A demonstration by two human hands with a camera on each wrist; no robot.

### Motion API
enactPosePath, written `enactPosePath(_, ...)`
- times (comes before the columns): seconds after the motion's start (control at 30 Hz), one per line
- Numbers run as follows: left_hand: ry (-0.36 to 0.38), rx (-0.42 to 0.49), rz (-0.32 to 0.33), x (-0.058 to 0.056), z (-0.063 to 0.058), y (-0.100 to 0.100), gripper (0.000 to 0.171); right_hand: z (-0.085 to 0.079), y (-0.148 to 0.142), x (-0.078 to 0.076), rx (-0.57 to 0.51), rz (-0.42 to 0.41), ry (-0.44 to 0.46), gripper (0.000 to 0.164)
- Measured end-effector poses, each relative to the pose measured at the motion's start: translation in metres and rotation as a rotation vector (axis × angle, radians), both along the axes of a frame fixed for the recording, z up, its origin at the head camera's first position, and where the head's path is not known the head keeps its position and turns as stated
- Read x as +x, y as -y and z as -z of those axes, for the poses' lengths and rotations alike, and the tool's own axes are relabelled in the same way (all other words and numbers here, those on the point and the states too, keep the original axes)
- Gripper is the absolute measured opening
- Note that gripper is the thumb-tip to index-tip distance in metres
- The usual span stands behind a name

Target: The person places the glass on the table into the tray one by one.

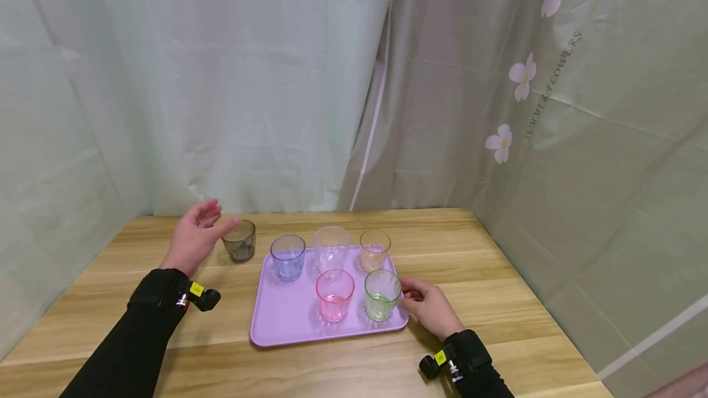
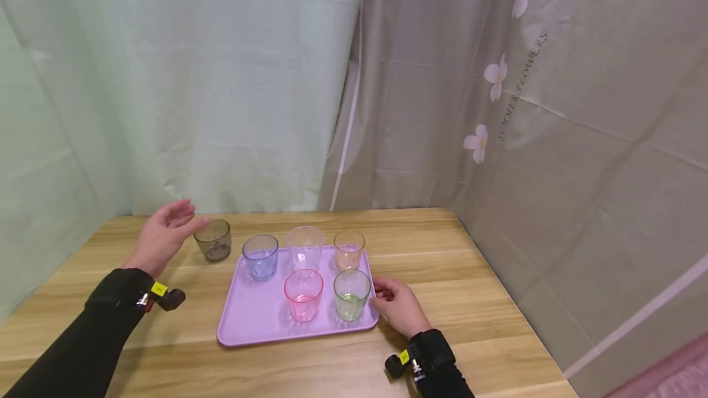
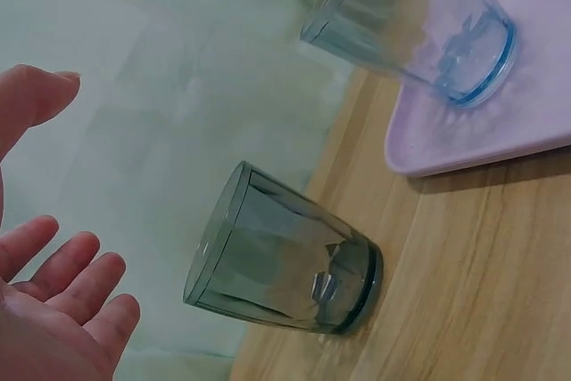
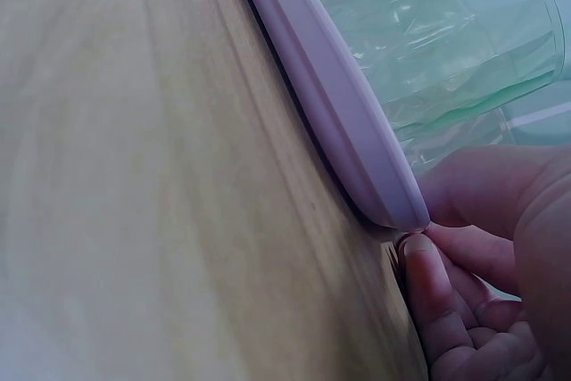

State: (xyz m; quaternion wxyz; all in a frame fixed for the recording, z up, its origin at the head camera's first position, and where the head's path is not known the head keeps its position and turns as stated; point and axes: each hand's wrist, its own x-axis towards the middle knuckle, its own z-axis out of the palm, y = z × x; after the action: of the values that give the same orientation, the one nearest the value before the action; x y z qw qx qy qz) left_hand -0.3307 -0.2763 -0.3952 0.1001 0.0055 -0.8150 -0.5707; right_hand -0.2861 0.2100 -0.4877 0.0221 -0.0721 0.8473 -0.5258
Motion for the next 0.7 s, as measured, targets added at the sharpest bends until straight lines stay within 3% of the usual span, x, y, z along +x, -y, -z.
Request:
enactPosePath(0.37,0.012,0.04,-0.03,-0.013,0.001,-0.003,0.102,0.0,0.0,0.003,-0.012,0.002,0.003,0.045)
enactPosePath(0.7,0.053,0.008,-0.066,-0.019,0.019,-0.001,0.108,0.0,0.0,0.0,-0.02,-0.009,-0.006,0.046)
